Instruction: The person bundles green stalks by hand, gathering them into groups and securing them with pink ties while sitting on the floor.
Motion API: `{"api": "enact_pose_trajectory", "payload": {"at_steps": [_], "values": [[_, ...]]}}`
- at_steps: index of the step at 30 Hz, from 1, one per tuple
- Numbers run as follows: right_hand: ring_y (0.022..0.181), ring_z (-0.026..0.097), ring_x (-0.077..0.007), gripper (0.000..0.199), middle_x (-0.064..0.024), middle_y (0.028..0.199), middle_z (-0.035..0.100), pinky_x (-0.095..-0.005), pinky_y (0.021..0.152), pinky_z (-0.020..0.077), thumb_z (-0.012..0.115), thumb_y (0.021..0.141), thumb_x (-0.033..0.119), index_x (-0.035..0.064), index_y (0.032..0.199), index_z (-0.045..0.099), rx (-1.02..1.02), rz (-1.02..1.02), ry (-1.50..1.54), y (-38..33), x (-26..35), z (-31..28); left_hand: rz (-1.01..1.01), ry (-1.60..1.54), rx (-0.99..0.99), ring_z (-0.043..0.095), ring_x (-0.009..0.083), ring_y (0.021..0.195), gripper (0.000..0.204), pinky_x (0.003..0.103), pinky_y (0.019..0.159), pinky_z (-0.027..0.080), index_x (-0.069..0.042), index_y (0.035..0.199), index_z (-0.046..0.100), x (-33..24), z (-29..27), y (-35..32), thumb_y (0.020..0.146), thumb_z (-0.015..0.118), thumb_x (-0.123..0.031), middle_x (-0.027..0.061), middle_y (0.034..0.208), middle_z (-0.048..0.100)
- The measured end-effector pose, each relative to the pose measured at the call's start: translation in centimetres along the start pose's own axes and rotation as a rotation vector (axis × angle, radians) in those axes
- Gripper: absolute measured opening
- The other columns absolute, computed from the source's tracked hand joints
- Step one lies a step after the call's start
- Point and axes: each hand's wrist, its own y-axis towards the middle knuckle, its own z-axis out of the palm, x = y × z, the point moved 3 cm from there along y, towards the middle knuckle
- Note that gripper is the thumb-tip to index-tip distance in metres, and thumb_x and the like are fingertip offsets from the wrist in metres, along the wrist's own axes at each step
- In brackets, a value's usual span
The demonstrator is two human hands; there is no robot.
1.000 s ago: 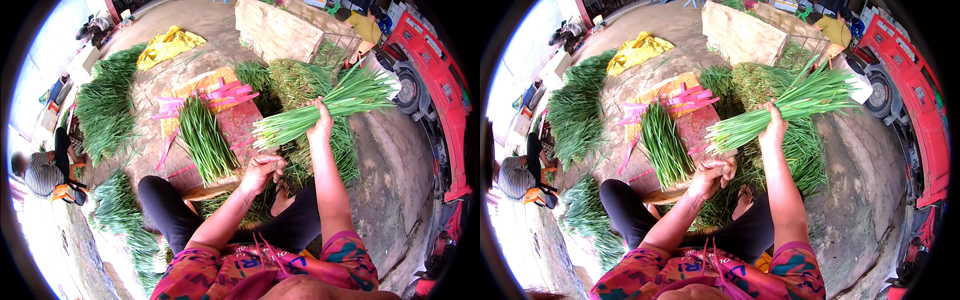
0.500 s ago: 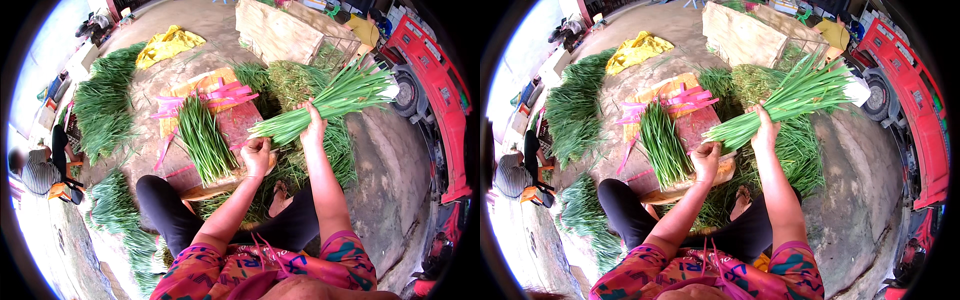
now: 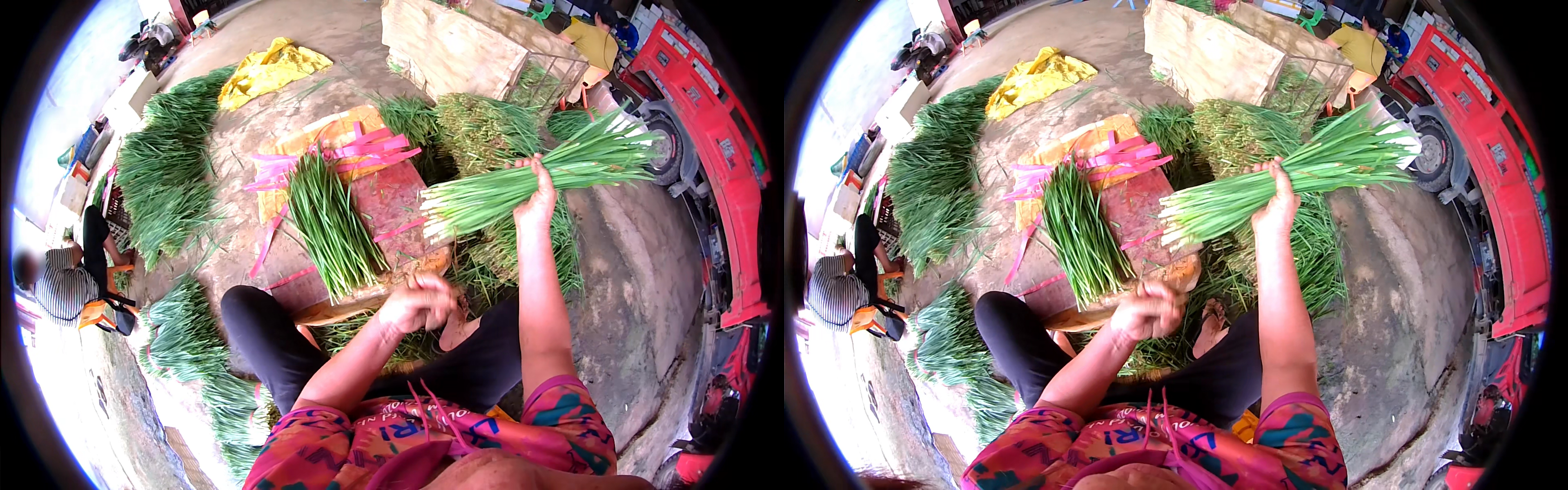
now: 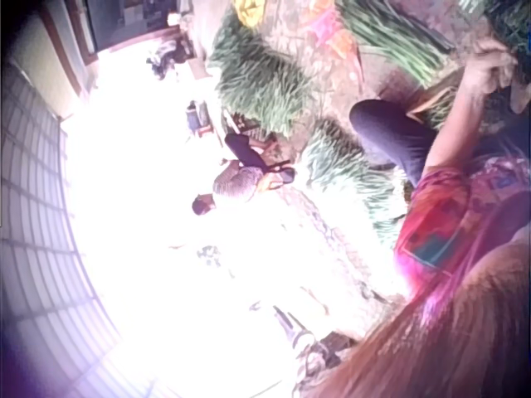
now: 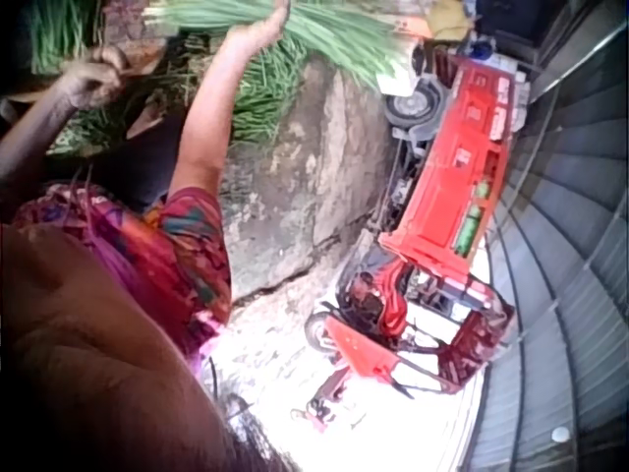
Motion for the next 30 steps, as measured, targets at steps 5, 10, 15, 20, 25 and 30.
{"api": "enact_pose_trajectory", "payload": {"at_steps": [5, 10, 15, 20, 25, 30], "values": [[0.077, 0.053, -0.0196, 0.017, -0.0054, 0.077, 0.052, -0.0431, 0.079, 0.0469, 0.06, 0.076, 0.008, 0.0043, 0.091, 0.053, 0.017, -0.071, -0.005, 0.6, 1.0, -0.6, 0.083, 0.275, -0.242, 0.053, 0.0084, 0.05, 0.015, 0.018, 0.044, 0.041, 0.0, 0.091, 0.061, -0.2, 1.4, 1.9, 0.085, 0.053, -0.01, 0.0048, 0.065, 0.06], [0.077, 0.053, -0.0197, 0.017, -0.0058, 0.08, 0.051, -0.0417, 0.078, 0.0469, 0.059, 0.077, 0.007, 0.0036, 0.093, 0.052, 0.03, -0.003, 0.002, -0.4, -0.4, 0.3, 0.449, 0.327, -0.646, 0.045, 0.006, 0.046, 0.011, 0.02, 0.04, 0.039, -0.002, 0.084, 0.06, -0.6, -1.9, 5.9, 0.081, 0.06, -0.012, -0.0006, 0.063, 0.055], [0.077, 0.054, -0.0203, 0.018, -0.0058, 0.08, 0.052, -0.041, 0.077, 0.047, 0.059, 0.077, 0.007, 0.0043, 0.092, 0.052, 0.045, -0.001, -0.006, -0.6, -1.2, 0.3, 0.554, 0.344, -0.751, 0.044, 0.0068, 0.044, 0.015, 0.022, 0.037, 0.036, 0.0, 0.077, 0.056, -0.3, -2.2, 8.0, 0.078, 0.065, -0.011, 0.0033, 0.062, 0.054], [0.078, 0.054, -0.0204, 0.018, -0.0058, 0.079, 0.053, -0.0404, 0.077, 0.0472, 0.061, 0.075, 0.007, 0.0044, 0.091, 0.053, 0.067, -0.012, -0.002, -0.7, -1.6, 0.4, 0.386, 0.004, -0.771, 0.043, 0.0108, 0.046, 0.012, 0.022, 0.04, 0.036, -0.003, 0.073, 0.053, -0.3, -3.4, 9.5, 0.08, 0.056, -0.011, 0.0038, 0.065, 0.053], [0.078, 0.054, -0.0205, 0.018, -0.0058, 0.079, 0.052, -0.0407, 0.077, 0.0469, 0.059, 0.075, 0.006, 0.0042, 0.092, 0.052, 0.017, 0.012, -0.008, -0.4, -1.5, -0.2, 0.268, -0.078, -0.663, 0.04, 0.012, 0.044, 0.006, 0.023, 0.041, 0.031, -0.005, 0.069, 0.052, -0.1, -3.4, 9.7, 0.072, 0.053, -0.01, 0.0003, 0.056, 0.047], [0.077, 0.052, -0.0198, 0.019, -0.0053, 0.078, 0.051, -0.0412, 0.078, 0.0459, 0.059, 0.076, 0.007, 0.0043, 0.093, 0.051, 0.067, 0.04, -0.015, -0.5, -1.3, -0.4, 0.284, 0.263, -0.173, 0.045, 0.0092, 0.044, 0.01, 0.021, 0.038, 0.034, -0.003, 0.065, 0.058, 0.7, 2.4, 6.6, 0.072, 0.052, 0.001, 0.0041, 0.056, 0.055]]}}
